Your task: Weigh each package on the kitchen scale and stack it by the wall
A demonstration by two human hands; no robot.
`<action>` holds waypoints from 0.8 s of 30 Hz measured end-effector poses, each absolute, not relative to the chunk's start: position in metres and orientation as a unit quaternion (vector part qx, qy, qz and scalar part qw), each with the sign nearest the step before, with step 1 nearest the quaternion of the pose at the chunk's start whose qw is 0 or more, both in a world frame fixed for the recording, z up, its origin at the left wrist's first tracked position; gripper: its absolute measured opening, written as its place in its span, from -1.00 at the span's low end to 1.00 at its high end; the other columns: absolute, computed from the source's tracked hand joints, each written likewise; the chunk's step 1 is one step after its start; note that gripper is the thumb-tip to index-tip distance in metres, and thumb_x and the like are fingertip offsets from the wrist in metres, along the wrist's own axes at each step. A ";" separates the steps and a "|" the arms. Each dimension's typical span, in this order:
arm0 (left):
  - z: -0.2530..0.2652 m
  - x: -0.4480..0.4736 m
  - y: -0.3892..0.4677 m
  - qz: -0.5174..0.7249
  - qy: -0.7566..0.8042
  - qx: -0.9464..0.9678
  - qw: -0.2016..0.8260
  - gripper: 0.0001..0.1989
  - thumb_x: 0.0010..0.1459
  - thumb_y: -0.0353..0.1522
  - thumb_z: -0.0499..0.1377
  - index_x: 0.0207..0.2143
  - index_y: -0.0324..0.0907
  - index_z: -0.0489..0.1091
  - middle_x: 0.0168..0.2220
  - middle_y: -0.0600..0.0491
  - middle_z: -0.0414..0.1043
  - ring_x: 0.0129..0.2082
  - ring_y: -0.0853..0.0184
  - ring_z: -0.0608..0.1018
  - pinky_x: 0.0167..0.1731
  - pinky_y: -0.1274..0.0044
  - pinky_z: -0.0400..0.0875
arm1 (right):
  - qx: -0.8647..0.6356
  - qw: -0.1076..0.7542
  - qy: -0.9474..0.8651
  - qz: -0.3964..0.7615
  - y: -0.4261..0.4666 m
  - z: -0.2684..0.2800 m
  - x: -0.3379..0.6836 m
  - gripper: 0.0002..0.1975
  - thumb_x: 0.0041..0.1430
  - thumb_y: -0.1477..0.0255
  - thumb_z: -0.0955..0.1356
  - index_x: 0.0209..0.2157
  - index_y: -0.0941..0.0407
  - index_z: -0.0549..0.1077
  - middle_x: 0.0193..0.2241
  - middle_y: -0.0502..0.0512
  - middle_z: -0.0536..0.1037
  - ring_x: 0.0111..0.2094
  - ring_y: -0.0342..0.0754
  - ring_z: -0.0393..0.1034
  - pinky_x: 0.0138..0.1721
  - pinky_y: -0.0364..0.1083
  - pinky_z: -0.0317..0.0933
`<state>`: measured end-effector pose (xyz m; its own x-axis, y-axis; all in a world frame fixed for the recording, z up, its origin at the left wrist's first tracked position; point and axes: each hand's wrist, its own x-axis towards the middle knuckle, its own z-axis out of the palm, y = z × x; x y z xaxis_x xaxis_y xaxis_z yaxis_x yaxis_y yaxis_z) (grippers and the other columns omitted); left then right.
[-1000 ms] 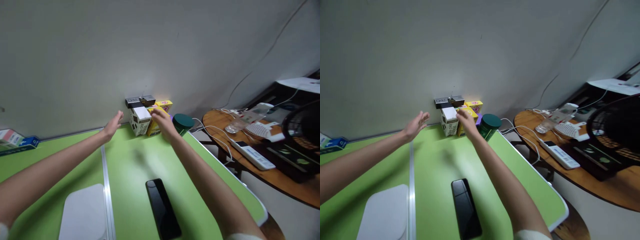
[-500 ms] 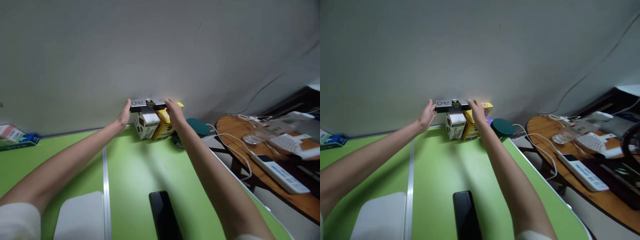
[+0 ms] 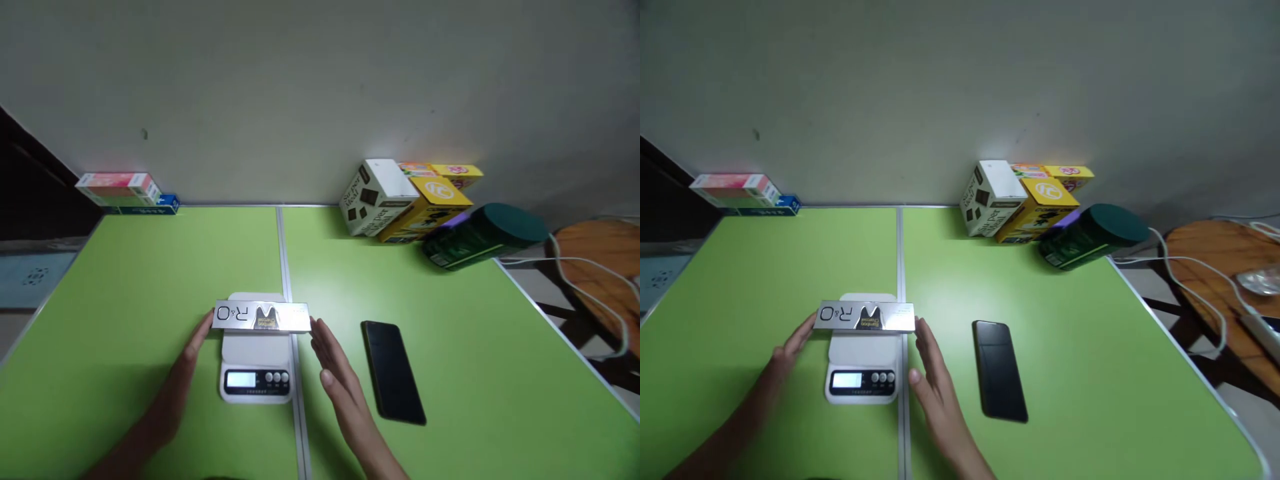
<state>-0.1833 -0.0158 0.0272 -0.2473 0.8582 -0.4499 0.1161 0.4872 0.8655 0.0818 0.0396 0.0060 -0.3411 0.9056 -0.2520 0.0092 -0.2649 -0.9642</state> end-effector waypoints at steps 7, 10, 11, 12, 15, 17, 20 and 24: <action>-0.008 -0.184 -0.026 0.436 0.652 0.358 0.507 -0.19 0.18 0.15 -0.21 0.35 -0.08 -0.03 0.40 0.07 -0.13 0.40 0.23 -0.04 0.36 0.38 -0.15 | -0.525 0.362 -0.503 0.584 0.026 -0.004 0.053 -0.30 0.19 0.05 0.29 0.31 -0.11 0.07 0.37 0.05 0.02 0.38 0.13 -0.11 0.34 0.25 -0.15; -0.011 -0.184 -0.027 0.495 0.667 0.318 0.457 -0.21 0.22 0.10 -0.20 0.33 -0.17 0.01 0.40 -0.03 -0.11 0.39 0.25 -0.01 0.35 0.39 -0.12 | -0.567 0.404 -0.469 0.544 0.028 -0.008 0.065 -0.35 0.19 0.09 0.28 0.27 -0.07 0.13 0.34 0.14 0.11 0.34 0.14 0.01 0.30 0.26 -0.02; -0.012 -0.186 -0.030 0.512 0.676 0.296 0.440 -0.25 0.22 0.07 -0.17 0.31 -0.18 0.05 0.39 -0.06 -0.07 0.38 0.25 0.03 0.35 0.40 -0.10 | -0.581 0.429 -0.449 0.525 0.028 -0.010 0.072 -0.37 0.20 0.11 0.28 0.26 -0.04 0.15 0.32 0.18 0.16 0.32 0.15 0.06 0.28 0.27 0.02; -0.013 -0.190 -0.034 0.521 0.685 0.276 0.428 -0.30 0.22 0.04 -0.11 0.26 -0.18 0.13 0.37 -0.08 0.02 0.37 0.25 0.09 0.34 0.41 -0.06 | -0.592 0.454 -0.428 0.511 0.027 -0.012 0.080 -0.40 0.20 0.13 0.27 0.24 -0.02 0.17 0.28 0.22 0.22 0.29 0.15 0.13 0.27 0.28 0.05; -0.012 -0.205 -0.055 0.495 0.725 0.231 0.420 -0.52 0.11 -0.07 0.09 0.01 -0.12 0.36 0.17 -0.09 0.36 0.23 0.17 0.34 0.27 0.36 0.12 | -0.608 0.488 -0.371 0.505 0.018 -0.020 0.105 -0.45 0.18 0.19 0.29 0.18 0.04 0.24 0.10 0.28 0.44 0.15 0.17 0.35 0.23 0.30 0.11; -0.010 -0.215 -0.068 0.466 0.757 0.220 0.402 -0.62 0.01 -0.12 0.15 -0.15 -0.10 0.41 0.00 -0.06 0.50 0.07 0.13 0.48 0.14 0.32 0.29 | -0.613 0.474 -0.358 0.521 0.010 -0.025 0.116 -0.49 0.16 0.20 0.32 0.13 0.03 0.30 -0.02 0.25 0.53 0.05 0.19 0.44 0.20 0.31 0.16; -0.004 -0.222 -0.077 0.440 0.796 0.232 0.343 -0.67 -0.06 -0.18 0.15 -0.22 -0.10 0.43 -0.25 0.01 0.51 -0.31 0.22 0.53 -0.27 0.42 0.44 | -0.611 0.474 -0.354 0.526 0.002 -0.030 0.120 -0.57 0.14 0.23 0.36 0.04 0.02 0.39 -0.12 0.20 0.58 -0.03 0.17 0.50 0.16 0.30 0.20; 0.000 -0.217 -0.068 0.461 0.783 0.275 0.314 -0.69 -0.07 -0.25 0.11 -0.28 -0.16 0.48 -0.45 0.09 0.37 -0.54 0.37 0.35 -0.52 0.53 0.28 | -0.595 0.522 -0.331 0.515 0.005 -0.030 0.106 -0.58 0.03 0.21 0.43 -0.10 0.12 0.47 -0.22 0.20 0.62 -0.14 0.14 0.54 0.11 0.33 0.20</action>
